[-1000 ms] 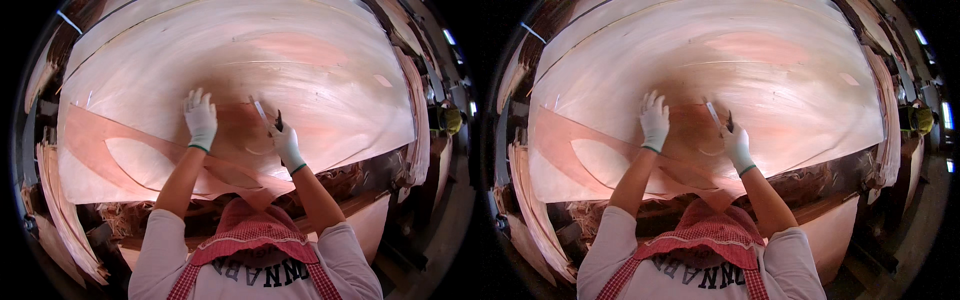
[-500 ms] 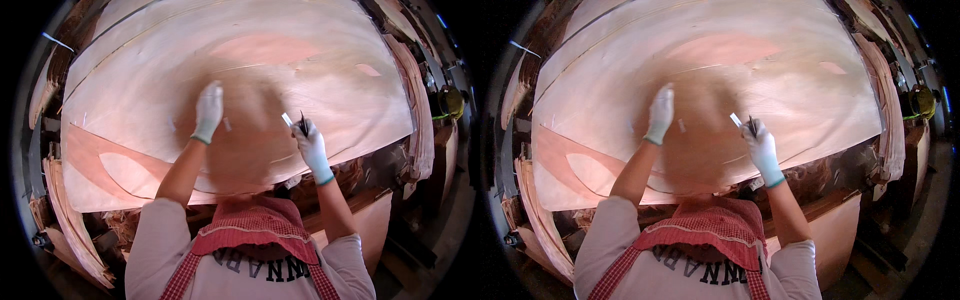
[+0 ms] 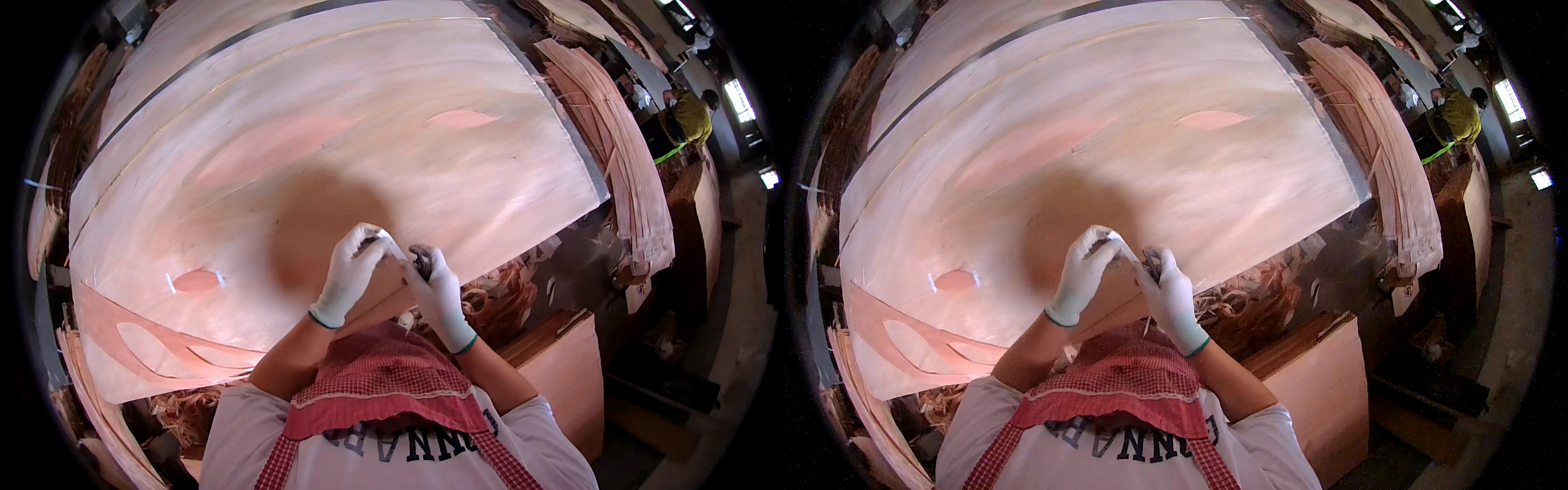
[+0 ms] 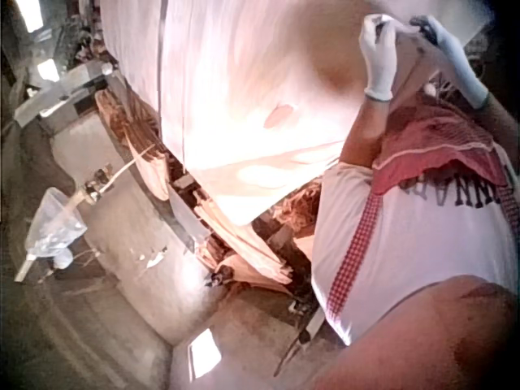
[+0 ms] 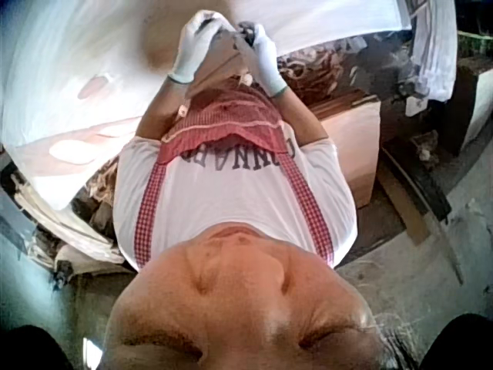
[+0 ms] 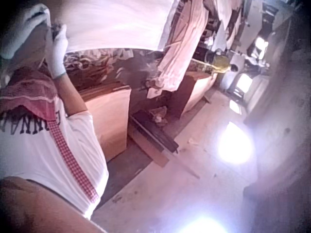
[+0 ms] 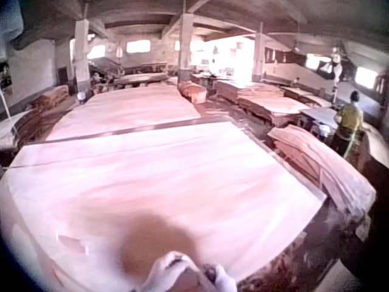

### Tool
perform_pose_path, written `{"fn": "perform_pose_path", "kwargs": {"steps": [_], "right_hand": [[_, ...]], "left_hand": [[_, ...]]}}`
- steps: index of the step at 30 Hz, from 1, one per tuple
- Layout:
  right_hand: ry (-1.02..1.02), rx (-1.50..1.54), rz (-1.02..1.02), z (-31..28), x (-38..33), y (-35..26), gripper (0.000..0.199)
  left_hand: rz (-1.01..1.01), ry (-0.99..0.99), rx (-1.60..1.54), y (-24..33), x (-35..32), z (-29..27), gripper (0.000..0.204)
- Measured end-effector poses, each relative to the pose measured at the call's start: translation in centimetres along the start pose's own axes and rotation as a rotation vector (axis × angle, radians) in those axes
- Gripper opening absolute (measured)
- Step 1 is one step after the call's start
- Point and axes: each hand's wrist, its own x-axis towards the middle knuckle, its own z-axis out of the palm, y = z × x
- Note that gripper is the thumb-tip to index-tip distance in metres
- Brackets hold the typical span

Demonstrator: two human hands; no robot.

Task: The person patches holes in large wood sheets by using a knife to trim wood fragments, applying glue to small wood patches, and pressing them onto the damaged areas. The person also moves sheets between stacks and uses a long wooden pole to adjust sheets in the background.

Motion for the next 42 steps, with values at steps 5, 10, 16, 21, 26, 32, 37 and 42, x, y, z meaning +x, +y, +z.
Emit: {"fn": "perform_pose_path", "kwargs": {"steps": [5,10,16,21,26,32,37,42], "right_hand": [[-0.035,-0.105,0.161,-3.5,6.7,4.1,0.024],[0.033,-0.179,0.143,-5.4,18.8,7.4,0.023],[0.06,0.189,0.313,-5.2,32.0,8.1,0.023],[0.075,0.242,0.374,-4.3,33.4,9.6,0.026],[-0.007,-0.616,-0.203,-9.7,37.3,10.1,0.019],[0.022,-0.086,0.182,-22.4,45.0,7.4,0.023],[0.028,0.122,0.338,-23.3,44.9,9.9,0.023],[0.055,0.273,0.429,-24.3,44.4,11.2,0.025]], "left_hand": [[0.322,0.159,0.437,-5.7,11.3,1.1,0.011],[0.529,0.261,0.833,-6.6,25.0,3.8,0.017],[0.766,0.441,1.026,-5.9,39.0,5.8,0.01],[0.682,0.482,1.171,-8.2,40.9,5.1,0.027],[0.549,0.391,1.261,-8.4,39.5,6.2,0.043],[0.615,0.324,1.338,-6.3,41.6,12.1,0.047],[0.774,0.083,1.329,-8.1,47.1,19.2,0.052],[0.682,-0.255,1.448,-7.0,49.0,21.0,0.056]]}}
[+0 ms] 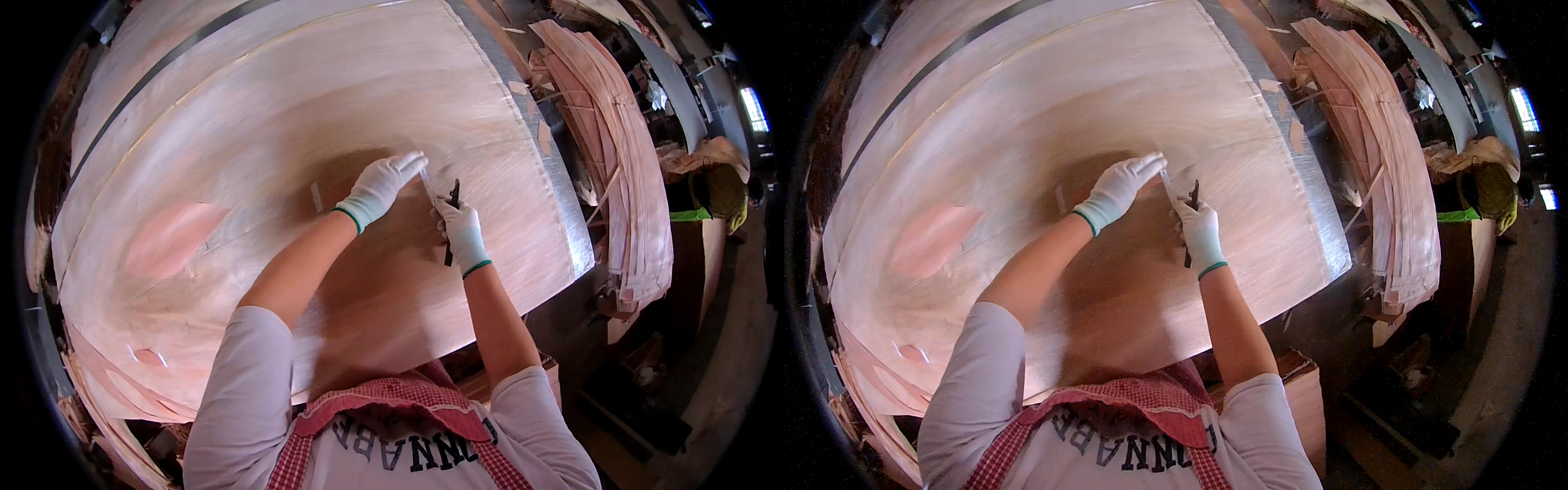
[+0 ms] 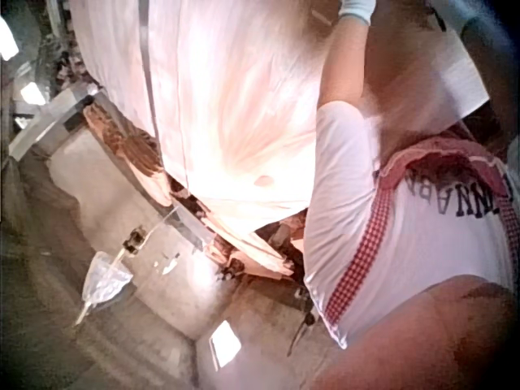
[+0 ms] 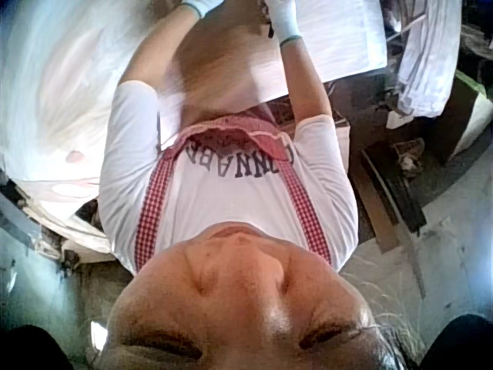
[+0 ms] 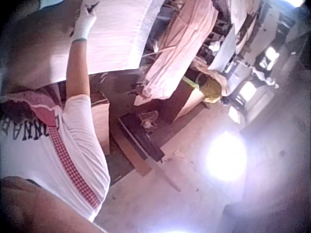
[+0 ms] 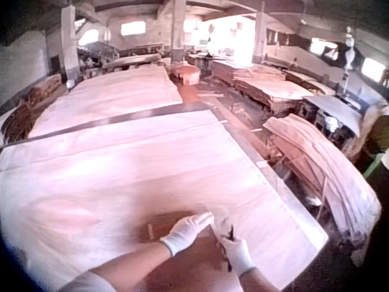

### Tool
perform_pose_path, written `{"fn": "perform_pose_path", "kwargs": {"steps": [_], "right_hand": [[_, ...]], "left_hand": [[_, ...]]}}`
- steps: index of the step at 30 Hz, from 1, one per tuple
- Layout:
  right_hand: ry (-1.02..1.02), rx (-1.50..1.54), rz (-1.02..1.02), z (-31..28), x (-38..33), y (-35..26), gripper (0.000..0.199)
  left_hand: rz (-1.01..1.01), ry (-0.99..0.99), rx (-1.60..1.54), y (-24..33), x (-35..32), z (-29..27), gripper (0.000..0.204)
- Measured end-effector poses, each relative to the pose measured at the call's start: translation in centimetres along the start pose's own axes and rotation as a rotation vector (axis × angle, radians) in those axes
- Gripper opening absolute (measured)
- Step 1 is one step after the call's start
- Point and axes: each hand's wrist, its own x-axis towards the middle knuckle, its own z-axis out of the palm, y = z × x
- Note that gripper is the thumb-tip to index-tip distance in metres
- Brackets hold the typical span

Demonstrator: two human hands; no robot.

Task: The person patches holes in large wood sheets by using a knife to trim wood fragments, applying glue to small wood patches, and pressing them onto the damaged areas. The person also moves sheets between stacks and uses a long wooden pole to adjust sheets in the background.

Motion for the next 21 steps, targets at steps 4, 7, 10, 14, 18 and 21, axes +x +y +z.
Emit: {"fn": "perform_pose_path", "kwargs": {"steps": [4,7,10,14,18,21], "right_hand": [[0.003,-0.083,0.031,0.1,0.4,-0.1,0.024],[0.166,-1.077,-0.658,-2.8,3.8,-0.3,0.025],[-0.036,-1.011,-0.445,-3.0,2.6,-5.4,0.024],[-0.081,-0.631,-0.253,-3.0,1.7,-5.0,0.025],[-0.087,-0.339,-0.114,-1.0,-0.1,-2.6,0.027],[-0.031,-0.316,-0.163,-1.2,1.2,-0.1,0.029]], "left_hand": [[0.216,-0.127,0.352,0.0,-0.2,-0.2,0.061],[0.229,-0.048,0.276,0.4,0.0,-0.2,0.055],[0.065,-0.025,-0.068,0.6,-0.1,-1.6,0.044],[-0.213,0.368,-0.296,0.7,-1.2,-2.3,0.031],[-0.179,0.271,-0.153,2.5,-2.9,-0.5,0.033],[-0.018,0.104,0.037,4.1,-2.1,0.4,0.043]]}}
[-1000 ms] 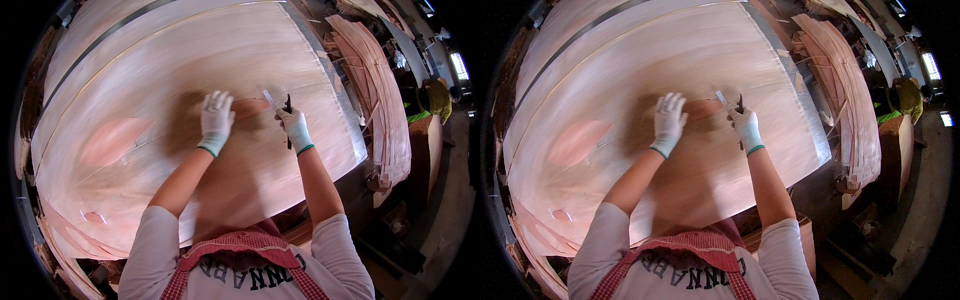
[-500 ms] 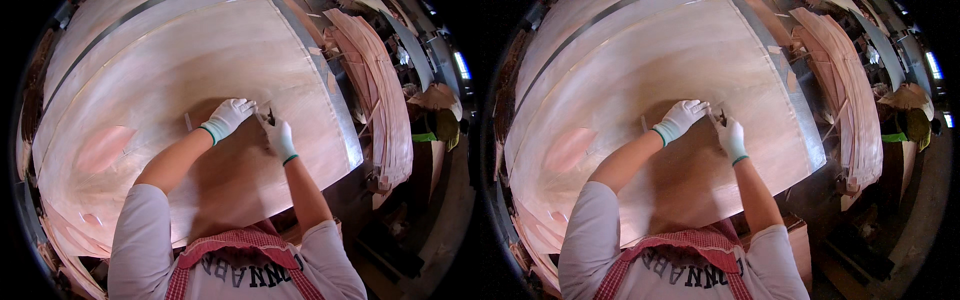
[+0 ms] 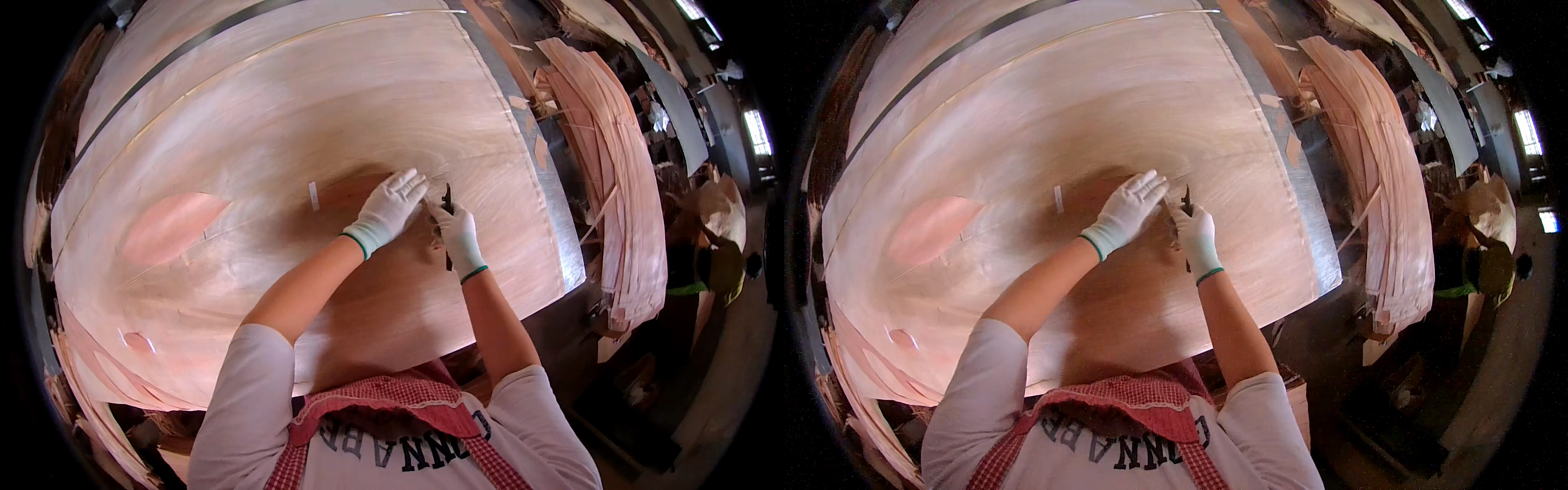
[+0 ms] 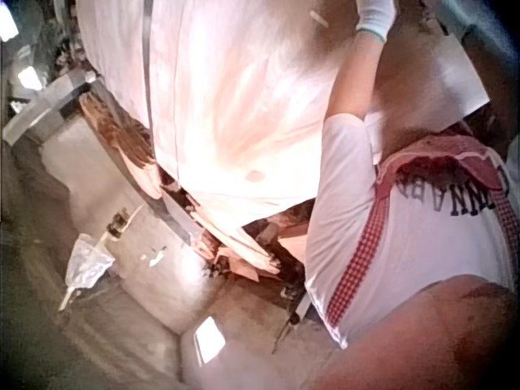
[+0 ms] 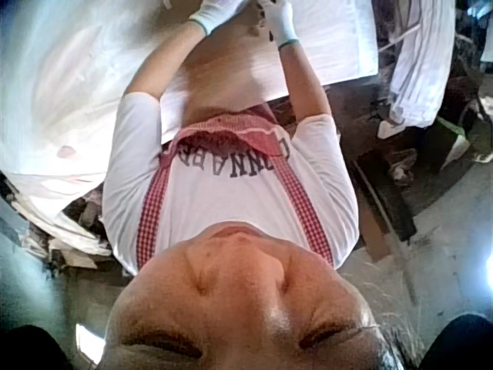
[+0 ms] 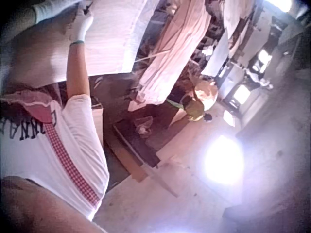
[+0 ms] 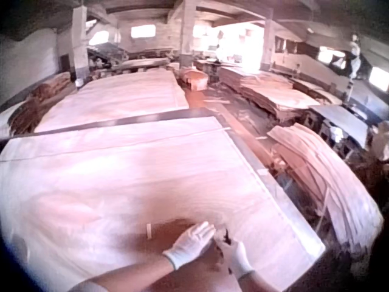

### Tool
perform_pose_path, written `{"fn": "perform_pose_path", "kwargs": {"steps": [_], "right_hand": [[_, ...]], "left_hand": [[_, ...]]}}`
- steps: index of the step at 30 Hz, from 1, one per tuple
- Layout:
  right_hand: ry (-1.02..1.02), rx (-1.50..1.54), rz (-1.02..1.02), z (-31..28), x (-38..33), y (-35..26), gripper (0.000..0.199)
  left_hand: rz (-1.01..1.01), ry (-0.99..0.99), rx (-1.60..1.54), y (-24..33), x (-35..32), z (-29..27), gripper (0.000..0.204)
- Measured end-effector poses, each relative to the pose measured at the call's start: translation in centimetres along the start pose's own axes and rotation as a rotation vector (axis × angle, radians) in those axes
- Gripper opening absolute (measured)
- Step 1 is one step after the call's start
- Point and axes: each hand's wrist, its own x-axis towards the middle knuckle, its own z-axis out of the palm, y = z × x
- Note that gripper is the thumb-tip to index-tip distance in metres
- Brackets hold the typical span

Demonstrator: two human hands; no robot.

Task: The person patches holes in large wood sheets by using a knife to trim wood fragments, applying glue to small wood patches, and pressing them onto the damaged areas. The person also moves sheets between stacks and uses a long wooden pole to adjust sheets in the background.

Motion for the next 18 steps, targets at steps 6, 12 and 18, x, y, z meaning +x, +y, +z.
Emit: {"fn": "perform_pose_path", "kwargs": {"steps": [6,12,18], "right_hand": [[0.114,-0.846,-0.383,-9.0,4.1,0.0,0.024],[-0.081,-0.073,-0.348,-6.1,-5.3,-4.2,0.014],[-0.344,-0.182,-0.307,4.2,-16.6,-4.8,0.014]], "left_hand": [[0.057,-0.192,0.277,2.1,1.2,1.2,0.049],[-0.632,0.119,-1.443,5.4,-5.6,-3.7,0.038],[-0.91,0.342,-1.734,7.9,-14.4,-11.7,0.01]]}}
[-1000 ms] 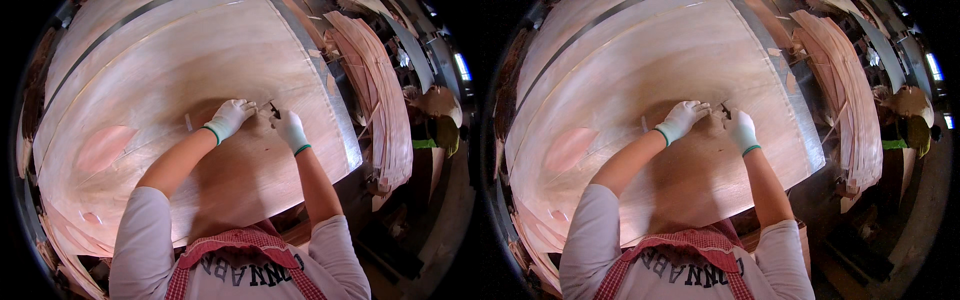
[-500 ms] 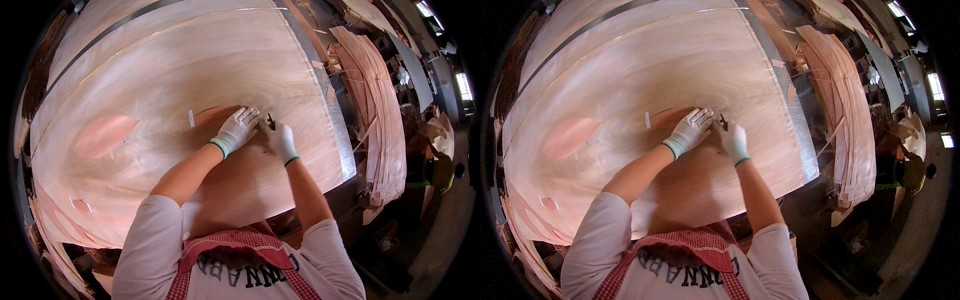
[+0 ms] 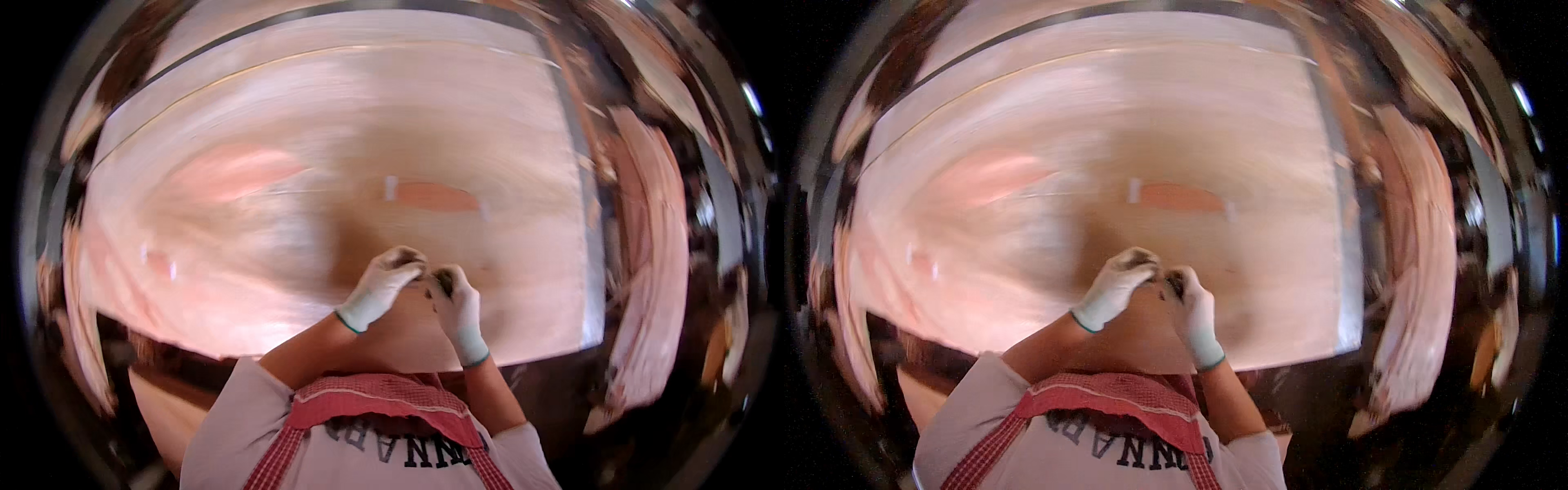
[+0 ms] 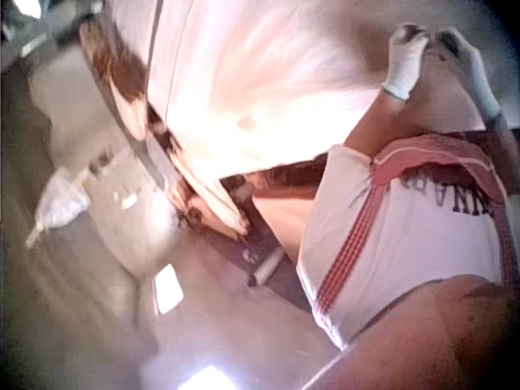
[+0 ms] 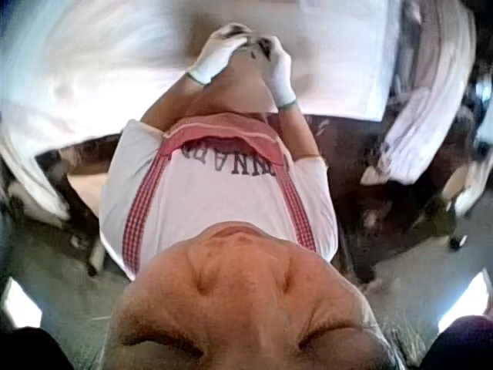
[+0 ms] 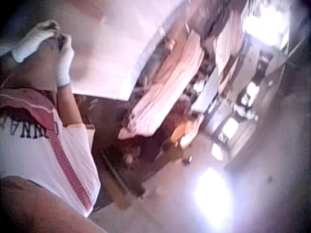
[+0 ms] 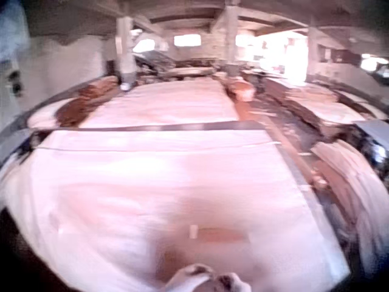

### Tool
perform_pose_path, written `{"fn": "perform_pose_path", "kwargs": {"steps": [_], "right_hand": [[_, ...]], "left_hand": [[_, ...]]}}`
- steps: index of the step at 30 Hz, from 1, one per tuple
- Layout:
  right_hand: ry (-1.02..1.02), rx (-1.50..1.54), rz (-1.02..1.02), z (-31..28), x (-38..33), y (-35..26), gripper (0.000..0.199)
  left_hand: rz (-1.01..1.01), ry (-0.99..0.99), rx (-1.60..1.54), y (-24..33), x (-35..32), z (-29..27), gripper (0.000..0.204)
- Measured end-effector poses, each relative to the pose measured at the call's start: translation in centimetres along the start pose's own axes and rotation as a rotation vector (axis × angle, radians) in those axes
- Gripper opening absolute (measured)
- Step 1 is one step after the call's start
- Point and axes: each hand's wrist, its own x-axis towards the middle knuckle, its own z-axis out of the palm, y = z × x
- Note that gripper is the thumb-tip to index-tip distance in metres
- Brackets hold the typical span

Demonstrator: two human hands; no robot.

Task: The person patches holes in large wood sheets by using a knife to trim wood fragments, applying glue to small wood patches, and pressing them onto the damaged areas. The person also moves sheets between stacks and uses a long wooden pole to adjust sheets in the background.

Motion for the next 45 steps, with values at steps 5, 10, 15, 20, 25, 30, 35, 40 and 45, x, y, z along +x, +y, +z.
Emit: {"fn": "perform_pose_path", "kwargs": {"steps": [5,10,15,20,25,30,35,40,45], "right_hand": [[-0.011,0.15,0.016,8.1,-0.3,-1.9,0.021],[-0.257,-0.059,-0.109,21.5,0.7,-6.2,0.025],[-0.376,-0.197,-0.104,38.2,2.7,-9.2,0.027],[-0.211,-0.257,-0.268,56.1,7.7,-12.4,0.028],[-0.212,-0.008,0.007,66.9,15.7,-17.3,0.022],[-0.118,0.138,0.169,71.3,19.1,-18.0,0.019],[-0.052,0.121,0.256,71.8,19.3,-18.0,0.022],[-0.048,-0.607,-0.314,68.2,22.6,-20.0,0.027],[0.023,-0.256,0.13,58.7,27.6,-22.3,0.039]], "left_hand": [[0.223,0.221,0.294,3.7,-4.0,-6.9,0.012],[0.36,0.595,0.296,6.1,-8.9,-21.1,0.013],[0.439,0.83,0.46,8.0,-12.7,-37.3,0.014],[0.517,1.015,0.84,14.3,-12.4,-53.9,0.017],[0.641,1.032,1.235,21.4,-6.9,-65.0,0.013],[0.575,1.068,1.485,23.7,-2.5,-69.1,0.017],[0.322,0.566,1.65,26.2,-4.2,-71.0,0.019],[0.785,0.271,1.981,24.6,-5.7,-72.3,0.032],[0.518,0.231,1.887,27.6,-1.4,-66.7,0.04]]}}
